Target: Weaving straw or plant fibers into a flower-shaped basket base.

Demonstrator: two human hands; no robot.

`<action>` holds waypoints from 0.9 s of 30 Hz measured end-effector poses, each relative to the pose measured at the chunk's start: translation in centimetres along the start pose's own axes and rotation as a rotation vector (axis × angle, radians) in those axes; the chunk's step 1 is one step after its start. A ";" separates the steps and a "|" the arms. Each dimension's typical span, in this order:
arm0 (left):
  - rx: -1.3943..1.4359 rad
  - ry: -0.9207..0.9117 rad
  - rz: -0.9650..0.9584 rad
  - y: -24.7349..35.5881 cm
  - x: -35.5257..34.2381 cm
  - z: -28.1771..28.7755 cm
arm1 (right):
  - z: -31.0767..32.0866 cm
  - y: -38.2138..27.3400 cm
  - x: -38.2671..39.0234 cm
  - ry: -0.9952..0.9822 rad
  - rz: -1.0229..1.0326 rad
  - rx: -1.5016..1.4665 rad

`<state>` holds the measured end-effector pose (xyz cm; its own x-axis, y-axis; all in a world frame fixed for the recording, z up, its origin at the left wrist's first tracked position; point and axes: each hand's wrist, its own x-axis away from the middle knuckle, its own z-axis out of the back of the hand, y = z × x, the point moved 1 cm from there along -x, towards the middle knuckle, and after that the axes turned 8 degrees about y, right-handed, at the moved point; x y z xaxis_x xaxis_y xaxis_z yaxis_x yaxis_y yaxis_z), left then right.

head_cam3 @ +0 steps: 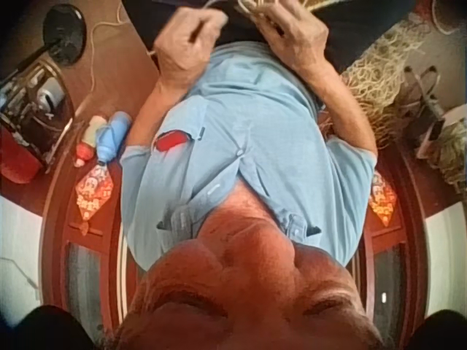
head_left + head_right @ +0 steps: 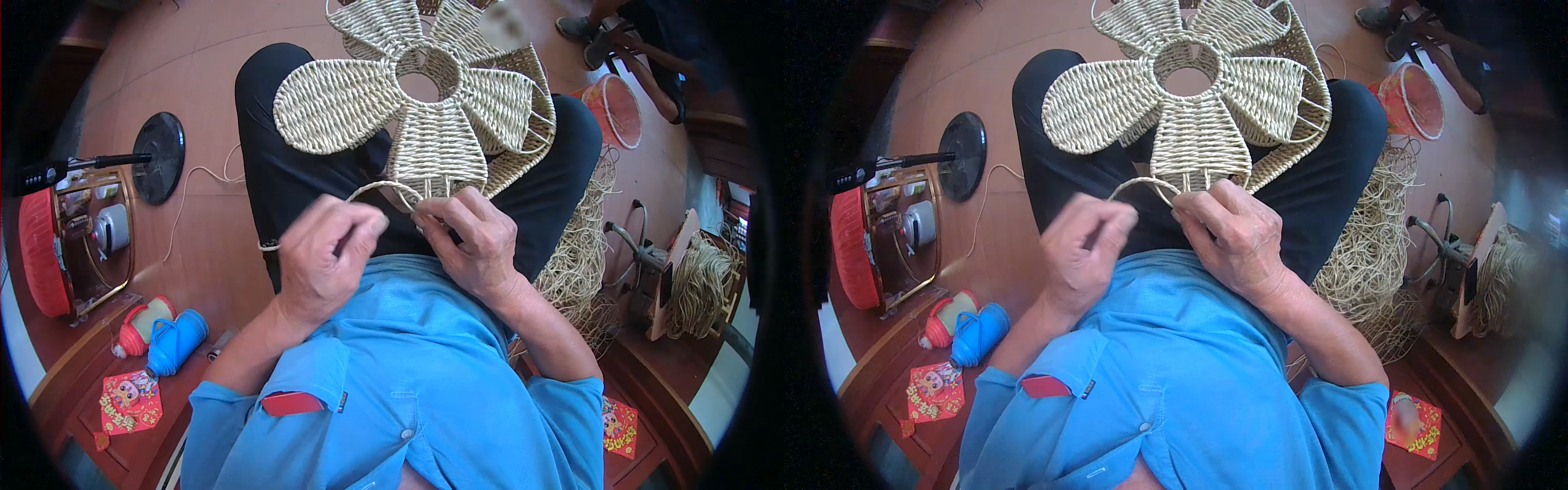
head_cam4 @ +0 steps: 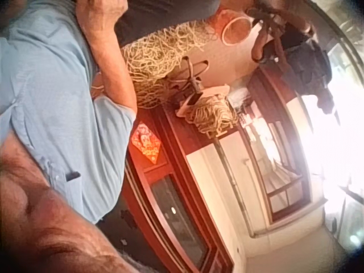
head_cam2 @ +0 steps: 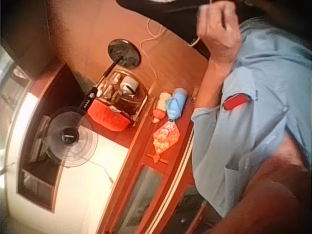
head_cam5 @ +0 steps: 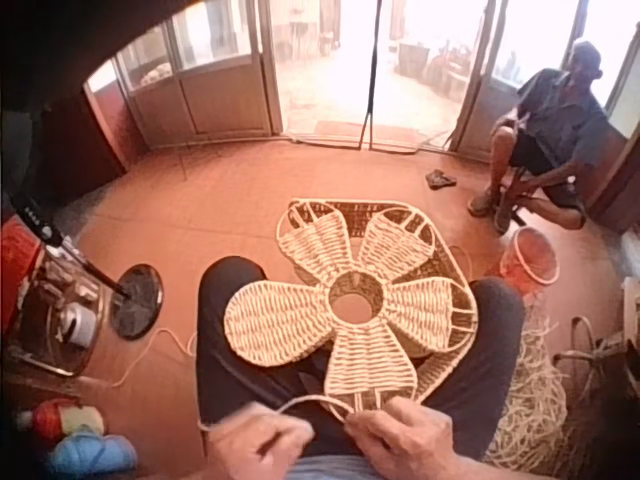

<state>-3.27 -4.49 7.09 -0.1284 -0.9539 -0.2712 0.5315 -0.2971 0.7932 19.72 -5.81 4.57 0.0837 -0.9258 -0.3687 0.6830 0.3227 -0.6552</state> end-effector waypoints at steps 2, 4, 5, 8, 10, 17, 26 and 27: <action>0.362 -0.336 0.648 -1.0 1.4 -1.0 | 0.2 0.1 -0.2 -0.003 0.010 -0.012; 0.584 -0.288 0.705 -1.2 1.1 -3.0 | 0.8 0.4 -0.4 -0.027 0.006 -0.002; 0.805 -0.243 0.761 -1.3 0.7 -3.9 | 0.8 0.4 -0.5 -0.023 0.013 0.001; 1.050 -0.189 0.750 -0.9 -0.4 -5.4 | 1.7 -0.1 -1.1 -0.009 0.044 0.026; 1.188 -0.173 0.836 -1.0 -0.8 -6.7 | 1.4 -0.5 -0.3 0.003 0.043 0.097; 1.214 -0.100 0.987 -2.6 2.3 -4.8 | -0.2 -1.2 0.6 0.010 0.044 -0.001; 1.141 -0.099 1.032 0.6 1.5 -3.3 | 0.4 -0.7 -0.1 -0.001 0.157 0.115; 1.157 -0.113 1.042 0.7 1.1 -3.2 | 0.3 -0.6 -0.1 0.007 0.167 0.144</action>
<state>-0.31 -5.61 5.63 -0.2157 -0.7346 0.6433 -0.4799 0.6535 0.5854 19.48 -5.93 5.19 0.1993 -0.8603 -0.4693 0.7569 0.4393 -0.4838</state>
